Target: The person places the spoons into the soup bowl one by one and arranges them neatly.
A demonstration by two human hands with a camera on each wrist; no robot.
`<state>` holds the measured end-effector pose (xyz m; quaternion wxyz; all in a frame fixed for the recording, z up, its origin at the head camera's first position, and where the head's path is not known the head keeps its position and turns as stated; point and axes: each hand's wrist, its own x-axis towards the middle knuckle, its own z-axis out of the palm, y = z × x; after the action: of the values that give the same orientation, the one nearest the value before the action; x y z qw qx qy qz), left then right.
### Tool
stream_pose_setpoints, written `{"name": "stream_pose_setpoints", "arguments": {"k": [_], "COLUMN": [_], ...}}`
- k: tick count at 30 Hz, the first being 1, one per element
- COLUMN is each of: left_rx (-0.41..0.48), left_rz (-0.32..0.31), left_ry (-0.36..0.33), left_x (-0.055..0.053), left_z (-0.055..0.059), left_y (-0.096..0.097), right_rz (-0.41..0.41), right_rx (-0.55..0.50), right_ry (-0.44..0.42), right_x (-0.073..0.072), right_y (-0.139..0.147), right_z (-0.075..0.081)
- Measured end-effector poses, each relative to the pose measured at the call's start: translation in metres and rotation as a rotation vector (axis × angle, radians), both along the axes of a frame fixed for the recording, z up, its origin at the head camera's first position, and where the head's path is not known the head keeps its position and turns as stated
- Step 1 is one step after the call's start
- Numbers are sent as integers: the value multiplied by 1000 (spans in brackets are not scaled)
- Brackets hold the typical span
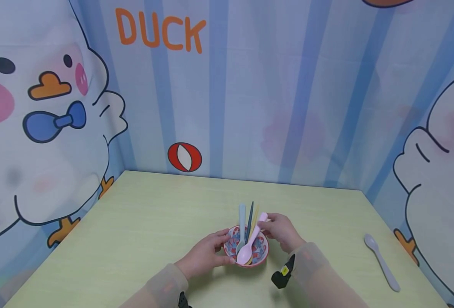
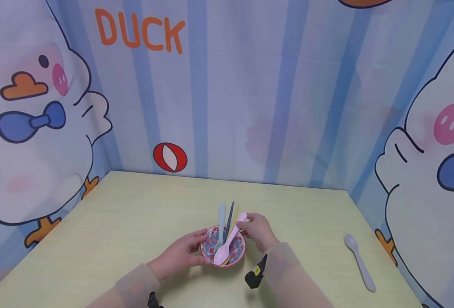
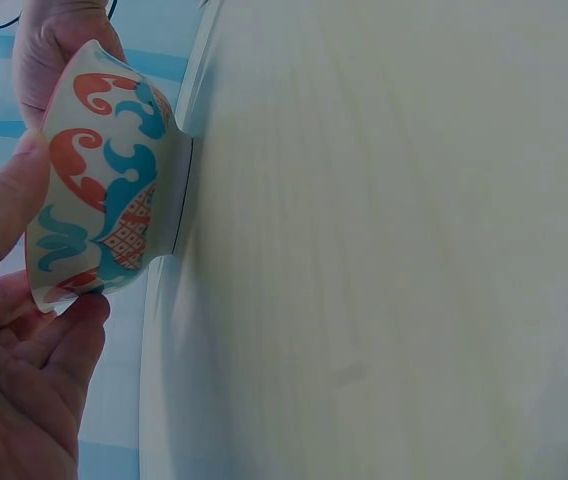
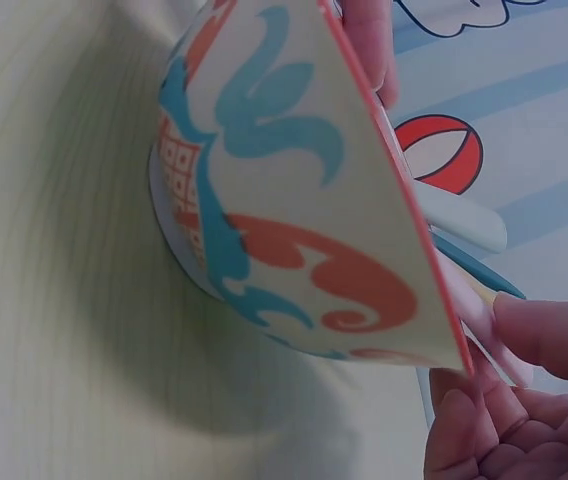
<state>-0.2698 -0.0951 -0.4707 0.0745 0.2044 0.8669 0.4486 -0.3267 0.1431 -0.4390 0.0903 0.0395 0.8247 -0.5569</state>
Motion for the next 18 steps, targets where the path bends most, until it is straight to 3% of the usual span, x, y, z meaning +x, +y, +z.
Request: {"name": "stream_pose_setpoints", "arguments": {"k": [18], "left_rx": [5], "left_rz": [3], "left_ry": [-4], "left_x": [0], "left_z": [0], "left_y": [1], "right_rz": [-40], "right_rx": [-18], "right_ry": [-3], "right_x": [6], "right_y": [11], "right_z": [4]}}
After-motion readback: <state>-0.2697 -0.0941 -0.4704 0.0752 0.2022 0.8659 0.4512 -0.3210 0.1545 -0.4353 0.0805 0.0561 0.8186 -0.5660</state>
